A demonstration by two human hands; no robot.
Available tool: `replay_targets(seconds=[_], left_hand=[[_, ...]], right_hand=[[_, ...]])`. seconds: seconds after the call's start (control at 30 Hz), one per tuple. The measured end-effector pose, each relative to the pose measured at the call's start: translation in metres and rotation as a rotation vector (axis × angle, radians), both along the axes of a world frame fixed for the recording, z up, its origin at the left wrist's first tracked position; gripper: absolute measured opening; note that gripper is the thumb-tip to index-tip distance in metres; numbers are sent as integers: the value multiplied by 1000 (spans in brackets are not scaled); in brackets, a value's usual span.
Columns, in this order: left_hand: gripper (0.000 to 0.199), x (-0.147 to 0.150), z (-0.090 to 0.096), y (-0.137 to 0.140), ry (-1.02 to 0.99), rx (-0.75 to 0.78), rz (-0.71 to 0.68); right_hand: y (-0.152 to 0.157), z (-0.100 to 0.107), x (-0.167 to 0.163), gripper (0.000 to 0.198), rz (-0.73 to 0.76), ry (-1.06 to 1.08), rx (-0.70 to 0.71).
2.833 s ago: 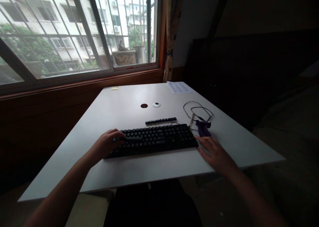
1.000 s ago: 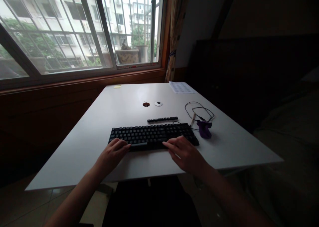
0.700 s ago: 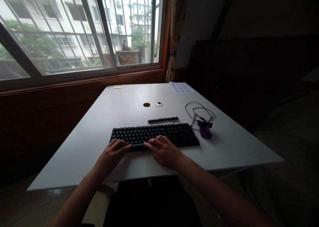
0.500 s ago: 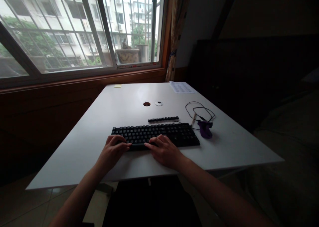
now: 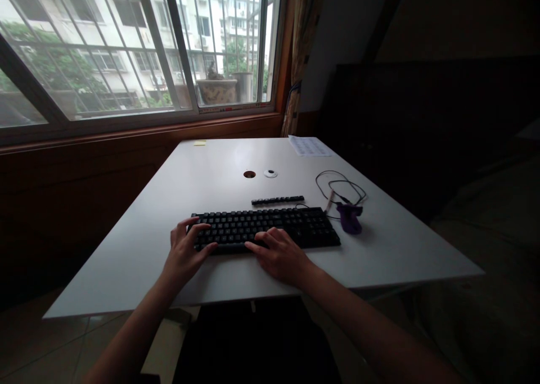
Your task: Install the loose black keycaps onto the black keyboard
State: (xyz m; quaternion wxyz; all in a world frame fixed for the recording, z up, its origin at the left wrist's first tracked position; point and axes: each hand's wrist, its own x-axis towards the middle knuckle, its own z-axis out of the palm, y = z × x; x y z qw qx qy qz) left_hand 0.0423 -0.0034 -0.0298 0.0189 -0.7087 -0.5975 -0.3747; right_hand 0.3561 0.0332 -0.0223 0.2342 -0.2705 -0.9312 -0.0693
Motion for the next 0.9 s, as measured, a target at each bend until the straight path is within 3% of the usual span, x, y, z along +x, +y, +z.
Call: replay_targets(seconds=[0.27,0.53,0.9], left_hand=[[39,0,1,-2,-55,1,1],[35,-20,-8,5,-472,-68,16],[37,-19,-9,5,-370,-56,31]], right_hand=[[-4,0,0,49,-20,10,-10],[-4,1,2,49,-17,56,-4],[-2,-1,0,50,-8,55,-6]])
